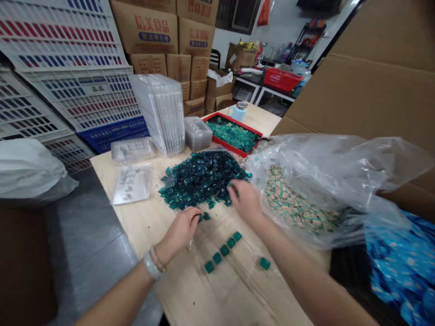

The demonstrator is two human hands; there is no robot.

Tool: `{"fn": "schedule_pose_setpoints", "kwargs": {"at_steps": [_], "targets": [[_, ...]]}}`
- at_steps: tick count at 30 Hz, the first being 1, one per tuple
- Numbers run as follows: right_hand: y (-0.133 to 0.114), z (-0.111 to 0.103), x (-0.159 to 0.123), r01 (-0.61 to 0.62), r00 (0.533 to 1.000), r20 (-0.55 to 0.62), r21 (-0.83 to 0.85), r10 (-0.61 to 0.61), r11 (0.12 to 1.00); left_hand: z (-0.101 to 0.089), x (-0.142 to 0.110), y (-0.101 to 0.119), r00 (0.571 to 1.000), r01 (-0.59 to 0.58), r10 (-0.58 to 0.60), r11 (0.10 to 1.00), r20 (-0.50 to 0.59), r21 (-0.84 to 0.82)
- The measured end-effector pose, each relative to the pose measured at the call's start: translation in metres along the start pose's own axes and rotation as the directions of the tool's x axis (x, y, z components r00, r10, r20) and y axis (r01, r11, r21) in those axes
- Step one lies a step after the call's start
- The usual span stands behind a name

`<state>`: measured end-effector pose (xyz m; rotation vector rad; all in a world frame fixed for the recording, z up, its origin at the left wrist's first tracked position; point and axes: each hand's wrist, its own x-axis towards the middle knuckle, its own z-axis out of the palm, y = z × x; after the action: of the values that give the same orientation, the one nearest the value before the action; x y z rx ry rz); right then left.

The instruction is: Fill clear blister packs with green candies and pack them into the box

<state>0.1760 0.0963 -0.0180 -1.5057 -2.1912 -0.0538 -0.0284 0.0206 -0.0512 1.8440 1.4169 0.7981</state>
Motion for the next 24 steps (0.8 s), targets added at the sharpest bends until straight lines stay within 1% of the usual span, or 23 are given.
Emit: {"fn": "schedule_pose_setpoints", "kwargs": {"at_steps": [1,2,3,4,5,6,7,8,9,10,11,12,14,15,16,17,18,19,20,21,22,23,24], "targets": [[0.006,-0.009,0.022,-0.057,0.996,-0.073,0.026,0.059,0.998,-0.003,0.002,-0.001,0.999,0.033,-0.034,0.999,-0.029,-0.042],[0.009,-0.017,0.043,-0.117,0.981,-0.152,0.057,0.124,0.991,-0.006,0.005,0.000,0.995,0.077,-0.083,0.992,-0.059,-0.099],[0.010,-0.023,0.061,-0.144,0.967,-0.198,0.088,0.159,0.986,-0.008,0.008,0.002,0.986,0.128,-0.144,0.976,-0.081,-0.176],[0.006,-0.027,0.074,-0.145,0.961,-0.217,0.134,0.172,0.980,-0.010,0.012,0.005,0.973,0.184,-0.215,0.945,-0.087,-0.271],[-0.001,-0.028,0.079,-0.111,0.973,-0.179,0.201,0.148,0.973,-0.011,0.016,0.008,0.955,0.237,-0.285,0.896,-0.077,-0.376],[-0.011,-0.026,0.076,-0.061,0.991,-0.095,0.291,0.092,0.955,-0.011,0.018,0.012,0.937,0.278,-0.344,0.831,-0.053,-0.481],[-0.023,-0.021,0.066,-0.025,1.000,0.013,0.403,0.022,0.915,-0.011,0.020,0.015,0.923,0.302,-0.384,0.760,-0.023,-0.575],[-0.035,-0.014,0.049,-0.009,0.991,0.116,0.526,-0.062,0.851,-0.009,0.021,0.018,0.916,0.308,-0.401,0.697,0.004,-0.648],[-0.047,-0.006,0.029,-0.008,0.976,0.176,0.619,-0.129,0.785,-0.006,0.021,0.020,0.915,0.303,-0.402,0.650,0.024,-0.697],[-0.058,0.001,0.008,-0.041,0.975,0.186,0.684,-0.120,0.729,-0.003,0.020,0.022,0.919,0.296,-0.393,0.626,0.037,-0.721],[-0.065,0.007,-0.013,-0.071,0.981,0.177,0.714,-0.081,0.696,0.001,0.019,0.023,0.925,0.292,-0.376,0.628,0.047,-0.721],[-0.071,0.011,-0.030,-0.097,0.988,0.154,0.725,-0.023,0.682,0.005,0.018,0.024,0.932,0.292,-0.358,0.650,0.056,-0.701],[-0.076,0.014,-0.054,-0.133,0.991,0.093,0.705,0.095,0.696,0.012,0.015,0.026,0.945,0.281,-0.324,0.734,0.045,-0.618],[-0.076,0.012,-0.061,-0.144,0.988,0.066,0.689,0.137,0.711,0.015,0.014,0.027,0.952,0.253,-0.306,0.782,0.004,-0.570],[-0.076,0.010,-0.066,-0.158,0.984,0.051,0.677,0.169,0.719,0.017,0.012,0.029,0.960,0.203,-0.273,0.830,-0.061,-0.520],[-0.074,0.007,-0.070,-0.178,0.979,0.048,0.675,0.198,0.716,0.018,0.010,0.032,0.968,0.131,-0.215,0.876,-0.132,-0.465],[-0.073,0.004,-0.073,-0.205,0.972,0.058,0.685,0.228,0.699,0.019,0.008,0.034,0.972,0.043,-0.133,0.912,-0.195,-0.407],[-0.071,0.001,-0.076,-0.242,0.962,0.084,0.707,0.261,0.665,0.020,0.005,0.037,0.971,-0.044,-0.044,0.935,-0.237,-0.351],[-0.069,-0.001,-0.079,-0.287,0.947,0.124,0.739,0.296,0.610,0.020,0.003,0.041,0.967,-0.113,0.035,0.946,-0.251,-0.305],[-0.068,-0.003,-0.083,-0.336,0.928,0.175,0.775,0.329,0.535,0.021,0.001,0.044,0.966,-0.153,0.084,0.949,-0.245,-0.276],[-0.067,-0.005,-0.087,-0.385,0.903,0.233,0.811,0.361,0.440,0.022,-0.001,0.047,0.968,-0.152,0.087,0.949,-0.234,-0.276],[-0.066,-0.006,-0.091,-0.428,0.874,0.293,0.842,0.387,0.329,0.023,-0.002,0.049,0.975,-0.111,0.041,0.943,-0.220,-0.314],[-0.065,-0.008,-0.095,-0.460,0.843,0.352,0.863,0.407,0.206,0.024,-0.002,0.052,0.980,-0.041,-0.038,0.922,-0.196,-0.384]]}}
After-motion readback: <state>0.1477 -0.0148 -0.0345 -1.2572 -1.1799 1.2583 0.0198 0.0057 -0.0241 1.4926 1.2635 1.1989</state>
